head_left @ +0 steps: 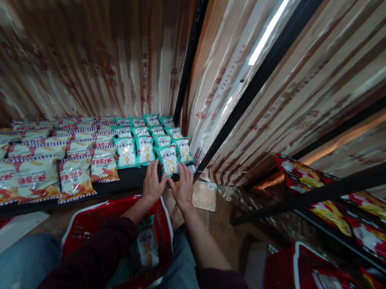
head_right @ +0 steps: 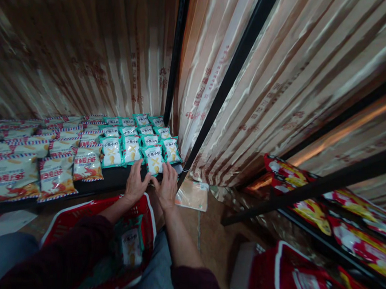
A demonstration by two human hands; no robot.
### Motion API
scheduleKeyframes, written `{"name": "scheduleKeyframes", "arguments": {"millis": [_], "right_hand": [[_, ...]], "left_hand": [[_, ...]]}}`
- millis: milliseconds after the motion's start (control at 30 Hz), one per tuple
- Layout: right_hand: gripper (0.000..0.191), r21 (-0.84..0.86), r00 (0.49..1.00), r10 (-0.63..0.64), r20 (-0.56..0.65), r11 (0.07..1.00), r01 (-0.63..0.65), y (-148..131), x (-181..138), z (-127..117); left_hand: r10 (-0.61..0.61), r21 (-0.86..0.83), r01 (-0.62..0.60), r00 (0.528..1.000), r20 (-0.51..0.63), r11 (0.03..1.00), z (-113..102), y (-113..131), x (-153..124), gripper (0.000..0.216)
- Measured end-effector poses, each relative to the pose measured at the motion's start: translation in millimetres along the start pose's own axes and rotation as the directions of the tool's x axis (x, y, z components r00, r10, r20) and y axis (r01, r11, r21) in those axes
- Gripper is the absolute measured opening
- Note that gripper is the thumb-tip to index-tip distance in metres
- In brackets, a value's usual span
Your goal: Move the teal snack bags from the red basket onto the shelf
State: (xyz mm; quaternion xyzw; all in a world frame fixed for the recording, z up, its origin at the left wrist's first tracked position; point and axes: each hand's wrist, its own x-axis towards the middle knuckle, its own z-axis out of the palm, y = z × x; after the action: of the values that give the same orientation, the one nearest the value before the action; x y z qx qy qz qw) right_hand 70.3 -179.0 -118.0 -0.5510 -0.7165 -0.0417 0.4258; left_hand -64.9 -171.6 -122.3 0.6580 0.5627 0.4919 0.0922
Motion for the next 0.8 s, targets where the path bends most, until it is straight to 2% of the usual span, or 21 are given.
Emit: {"name": "scheduleKeyframes", "arguments": {"millis": [233,367,500,567,633,700,733,767,800], "right_hand": [[0.056,-0.016,0.998,-0.040,-0.042,0.999,0.039,-9,-2,-1],[0.049,0.041,0.998,-0.056,-0.031,0.998,0.058,-24,-10,-8],[0.037,0.158,0.984,-0.141,0.109,0.980,0.122,-48,-26,-15],[0.034,0.219,0.951,-0.201,0.237,0.964,0.150,-60,-36,-14],[0.031,0.254,0.882,-0.203,0.426,0.962,0.099,-70,-47,-9],[0.025,0.242,0.766,-0.105,0.634,0.968,-0.068,-75,-60,-1],[0.022,0.216,0.694,-0.025,0.719,0.958,-0.190,-75,-67,5],[0.018,0.187,0.651,0.034,0.758,0.946,-0.266,-74,-74,10],[0.016,0.165,0.631,0.076,0.772,0.935,-0.314,-72,-81,16]], "left_hand": [[0.018,0.042,-0.019,1.000,0.019,0.999,-10,0,-11,0.047],[0.057,0.015,-0.058,0.997,0.060,0.998,-27,1,-33,0.045],[0.090,-0.013,-0.090,0.984,0.153,0.996,-53,-6,-71,0.045],[0.015,-0.010,-0.013,0.969,0.246,1.000,-66,-13,-90,0.045],[-0.174,0.021,0.180,0.912,0.371,0.984,-77,-23,-107,0.043],[-0.377,0.086,0.382,0.806,0.455,0.920,-87,-36,-124,0.038],[-0.444,0.118,0.446,0.759,0.476,0.887,-91,-42,-133,0.035],[-0.497,0.146,0.495,0.715,0.492,0.857,-94,-49,-142,0.030],[-0.540,0.169,0.539,0.667,0.513,0.825,-97,-55,-151,0.024]]}}
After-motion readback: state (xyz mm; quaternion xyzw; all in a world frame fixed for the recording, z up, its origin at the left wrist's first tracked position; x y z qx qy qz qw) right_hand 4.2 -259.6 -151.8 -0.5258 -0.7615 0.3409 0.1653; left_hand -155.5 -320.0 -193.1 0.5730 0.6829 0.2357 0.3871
